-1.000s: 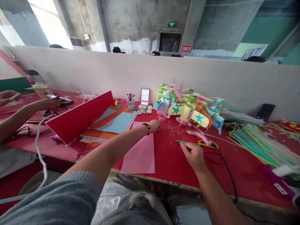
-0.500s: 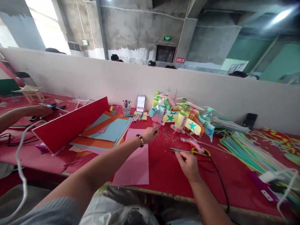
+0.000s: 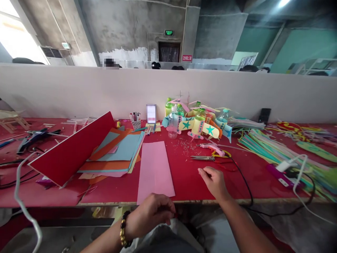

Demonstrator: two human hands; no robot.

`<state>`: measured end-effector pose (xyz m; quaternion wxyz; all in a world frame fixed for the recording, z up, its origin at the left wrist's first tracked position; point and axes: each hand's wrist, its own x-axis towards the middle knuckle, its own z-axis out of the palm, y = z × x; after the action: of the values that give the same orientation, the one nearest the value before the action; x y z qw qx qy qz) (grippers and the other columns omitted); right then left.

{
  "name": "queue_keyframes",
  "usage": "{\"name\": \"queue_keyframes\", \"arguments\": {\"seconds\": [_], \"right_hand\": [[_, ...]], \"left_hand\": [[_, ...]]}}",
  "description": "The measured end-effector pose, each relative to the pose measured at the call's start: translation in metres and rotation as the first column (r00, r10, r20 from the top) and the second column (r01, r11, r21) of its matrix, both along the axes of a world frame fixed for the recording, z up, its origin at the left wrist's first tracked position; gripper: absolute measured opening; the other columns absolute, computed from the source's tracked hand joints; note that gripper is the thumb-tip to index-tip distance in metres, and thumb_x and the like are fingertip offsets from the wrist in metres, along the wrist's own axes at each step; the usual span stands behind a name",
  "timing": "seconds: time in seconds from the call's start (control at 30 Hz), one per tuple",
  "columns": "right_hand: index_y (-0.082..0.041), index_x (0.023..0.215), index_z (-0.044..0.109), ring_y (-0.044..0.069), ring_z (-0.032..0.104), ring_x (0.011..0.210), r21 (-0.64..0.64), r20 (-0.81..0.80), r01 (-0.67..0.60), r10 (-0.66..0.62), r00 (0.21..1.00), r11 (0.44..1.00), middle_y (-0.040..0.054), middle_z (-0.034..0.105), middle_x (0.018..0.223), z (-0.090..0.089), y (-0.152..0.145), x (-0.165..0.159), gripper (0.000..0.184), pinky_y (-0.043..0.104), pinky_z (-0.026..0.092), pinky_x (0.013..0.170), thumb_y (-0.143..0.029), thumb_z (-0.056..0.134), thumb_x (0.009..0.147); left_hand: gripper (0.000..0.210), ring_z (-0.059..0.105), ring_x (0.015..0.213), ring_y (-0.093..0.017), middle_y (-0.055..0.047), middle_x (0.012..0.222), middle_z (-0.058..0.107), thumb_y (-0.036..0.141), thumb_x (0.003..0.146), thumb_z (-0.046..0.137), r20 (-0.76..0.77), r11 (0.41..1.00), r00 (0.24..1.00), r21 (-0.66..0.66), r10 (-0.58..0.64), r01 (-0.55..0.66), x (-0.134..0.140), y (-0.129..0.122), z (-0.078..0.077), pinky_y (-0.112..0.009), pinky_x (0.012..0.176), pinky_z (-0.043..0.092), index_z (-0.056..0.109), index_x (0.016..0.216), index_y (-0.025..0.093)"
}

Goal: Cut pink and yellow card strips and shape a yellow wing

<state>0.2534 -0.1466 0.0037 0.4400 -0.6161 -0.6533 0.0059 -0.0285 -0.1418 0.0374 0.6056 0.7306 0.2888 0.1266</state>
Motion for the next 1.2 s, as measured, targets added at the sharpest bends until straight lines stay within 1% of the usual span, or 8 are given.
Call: {"name": "queue_keyframes", "arguments": {"seconds": [0.1,0.27,0.47,0.7,0.83,0.93,1.0,1.2], "right_hand": [[-0.020,0.055,0.047,0.011,0.041,0.049,-0.040,0.007,0.011,-0.011,1.000,0.999,-0.0018,0.047,0.051,-0.003,-0.008,-0.003,0.039,0.024,0.034,0.053,-0.037,0.048,0.090],[-0.020,0.058,0.055,0.013,0.047,0.051,-0.071,0.021,0.040,-0.039,0.999,0.997,0.0014,0.056,0.053,-0.005,-0.010,-0.002,0.039,0.024,0.036,0.053,-0.043,0.048,0.089],[-0.020,0.058,0.060,0.015,0.053,0.050,-0.092,0.041,0.093,-0.090,0.995,0.991,0.0023,0.061,0.053,-0.005,-0.007,-0.001,0.041,0.025,0.038,0.052,-0.047,0.049,0.086],[-0.020,0.063,0.064,0.017,0.057,0.055,-0.123,0.060,0.106,-0.099,0.993,0.987,0.0042,0.066,0.059,-0.006,-0.008,0.001,0.038,0.026,0.040,0.054,-0.046,0.050,0.085],[-0.020,0.062,0.064,0.017,0.058,0.055,-0.125,0.057,0.097,-0.091,0.994,0.987,0.0045,0.067,0.060,-0.006,-0.008,0.002,0.038,0.026,0.040,0.054,-0.047,0.050,0.085],[-0.020,0.063,0.064,0.017,0.058,0.055,-0.117,0.044,0.080,-0.075,0.996,0.990,0.0044,0.066,0.060,-0.007,-0.008,0.002,0.037,0.025,0.040,0.053,-0.047,0.050,0.085],[-0.020,0.063,0.064,0.016,0.057,0.054,-0.112,0.031,0.080,-0.077,0.997,0.990,0.0038,0.066,0.059,-0.008,-0.007,0.001,0.036,0.025,0.040,0.053,-0.046,0.051,0.085],[-0.019,0.070,0.065,0.017,0.061,0.058,-0.058,0.006,0.147,-0.147,0.989,0.987,0.0044,0.068,0.066,-0.010,-0.004,0.003,0.029,0.026,0.044,0.057,-0.040,0.051,0.085]], "left_hand": [[0.010,0.056,0.056,-0.009,0.000,0.061,0.060,0.022,0.074,0.063,-0.058,0.996,0.995,-0.024,0.085,-0.087,-0.025,-0.006,-0.008,-0.017,0.054,0.040,0.059,0.075,0.013],[0.018,0.054,0.054,-0.009,0.002,0.063,0.054,0.030,0.084,0.051,-0.089,0.968,0.964,0.039,0.252,-0.250,-0.086,-0.011,-0.026,-0.018,0.052,0.042,0.052,0.074,0.016],[0.017,0.063,0.066,-0.014,-0.002,0.069,0.065,0.031,0.079,0.053,-0.281,0.914,0.870,0.147,0.406,-0.379,-0.166,-0.016,-0.076,-0.021,0.060,0.045,0.060,0.077,0.016],[0.027,0.059,0.056,-0.016,0.000,0.058,0.061,0.043,0.076,0.051,-0.387,0.807,0.716,0.158,0.581,-0.570,-0.201,-0.015,-0.120,-0.023,0.054,0.043,0.058,0.073,0.017],[0.034,0.058,0.053,-0.014,-0.001,0.058,0.060,0.038,0.087,0.036,-0.552,0.805,0.587,0.363,0.592,-0.470,-0.221,-0.010,-0.140,-0.023,0.055,0.039,0.059,0.074,0.018],[0.022,0.061,0.061,-0.015,-0.003,0.069,0.065,0.020,0.081,0.041,-0.693,0.840,0.477,0.471,0.540,-0.268,-0.235,-0.012,-0.152,-0.023,0.058,0.035,0.063,0.082,0.018],[0.019,0.061,0.064,-0.018,-0.004,0.067,0.065,0.024,0.080,0.045,-0.745,0.855,0.430,0.496,0.510,-0.154,-0.239,-0.015,-0.156,-0.025,0.056,0.032,0.062,0.073,0.018],[0.017,0.064,0.074,-0.019,-0.005,0.077,0.069,0.026,0.084,0.045,-0.747,0.842,0.414,0.530,0.521,-0.104,-0.233,-0.021,-0.158,-0.025,0.062,0.035,0.061,0.079,0.020]]}}
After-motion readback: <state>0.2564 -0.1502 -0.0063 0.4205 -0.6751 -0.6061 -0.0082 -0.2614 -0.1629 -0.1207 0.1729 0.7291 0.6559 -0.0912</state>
